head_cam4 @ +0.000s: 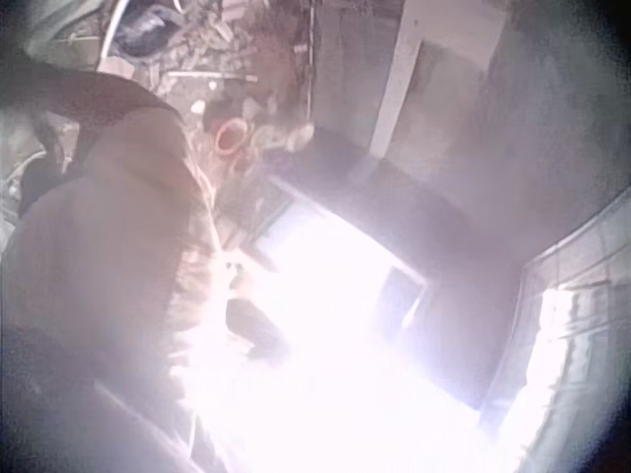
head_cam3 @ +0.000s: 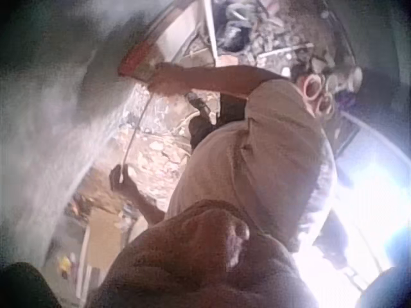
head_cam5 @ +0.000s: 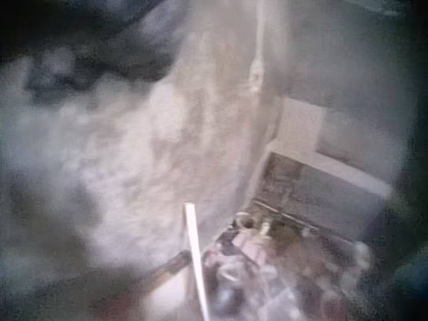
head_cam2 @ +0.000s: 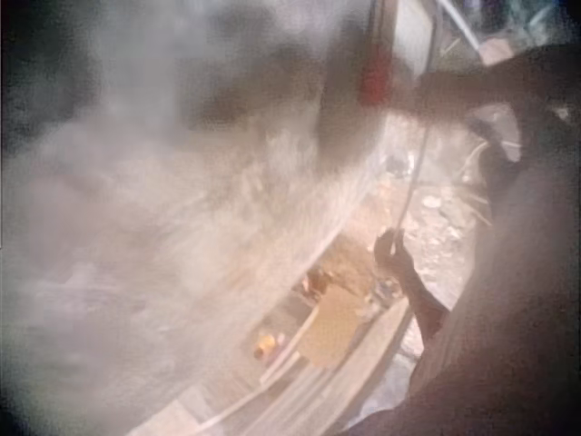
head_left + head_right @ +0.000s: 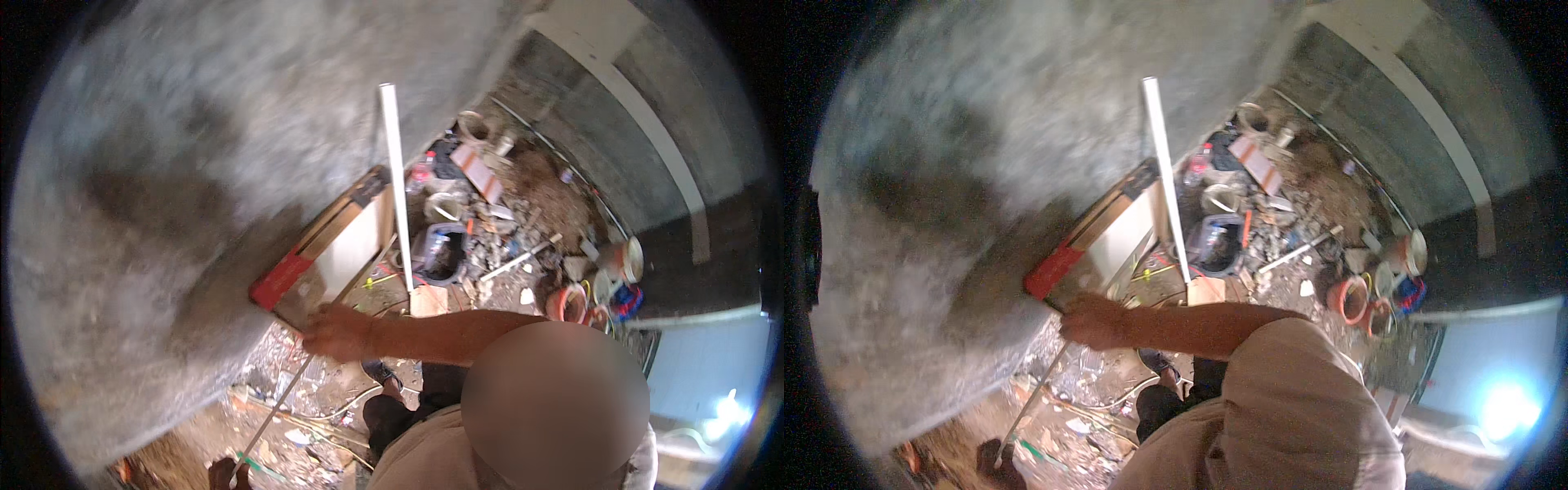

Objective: The person scoops cement from a bucket using a trowel and spreads it evenly across the back of a large white ceramic tile. The person works in a construction environment, handling the tile and adhesive to prepare it for installation.

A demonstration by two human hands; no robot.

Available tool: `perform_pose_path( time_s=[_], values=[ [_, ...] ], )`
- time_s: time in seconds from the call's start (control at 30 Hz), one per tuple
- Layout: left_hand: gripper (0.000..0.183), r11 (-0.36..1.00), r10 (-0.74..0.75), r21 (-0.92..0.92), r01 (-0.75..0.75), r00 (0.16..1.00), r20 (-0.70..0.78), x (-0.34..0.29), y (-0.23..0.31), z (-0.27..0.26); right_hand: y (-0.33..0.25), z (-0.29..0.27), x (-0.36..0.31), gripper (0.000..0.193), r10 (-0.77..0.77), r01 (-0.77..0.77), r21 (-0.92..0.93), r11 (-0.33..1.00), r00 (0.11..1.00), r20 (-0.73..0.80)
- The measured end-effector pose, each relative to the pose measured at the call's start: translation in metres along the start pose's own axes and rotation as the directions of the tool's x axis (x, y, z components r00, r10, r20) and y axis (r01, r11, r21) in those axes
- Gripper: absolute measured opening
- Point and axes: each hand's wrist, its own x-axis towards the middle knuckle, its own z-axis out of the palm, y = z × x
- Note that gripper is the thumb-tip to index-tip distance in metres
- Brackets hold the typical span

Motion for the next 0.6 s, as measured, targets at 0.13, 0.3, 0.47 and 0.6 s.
perform_pose_path(
  time_s=[0.13, 0.3, 0.47, 0.6],
  values=[
    [0.036, 0.947, -0.319, 0.044, 0.317, 0.947, 0.037, 0.023, 0.065, -0.062, -0.063, -0.055, -0.03, 0.022, 0.149, -0.149, 0.031, 0.988, 0.989, -0.022],
    [0.03, 0.886, -0.122, -0.45, 0.108, 0.992, -0.004, 0.049, 0.055, -0.036, -0.113, -0.109, -0.093, 0.021, 0.405, -0.401, 0.057, 0.914, 0.911, -0.084],
    [0.047, 0.893, 0.364, -0.277, -0.354, 0.931, -0.015, 0.073, 0.066, 0.073, -0.14, -0.171, -0.192, 0.023, 0.664, -0.664, 0.03, 0.748, 0.745, -0.06],
    [0.031, 0.767, 0.235, -0.631, -0.117, 0.966, 0.106, 0.077, 0.166, 0.158, -0.162, -0.22, -0.302, 0.023, 0.823, -0.822, -0.09, 0.562, 0.567, -0.033]
  ],
)
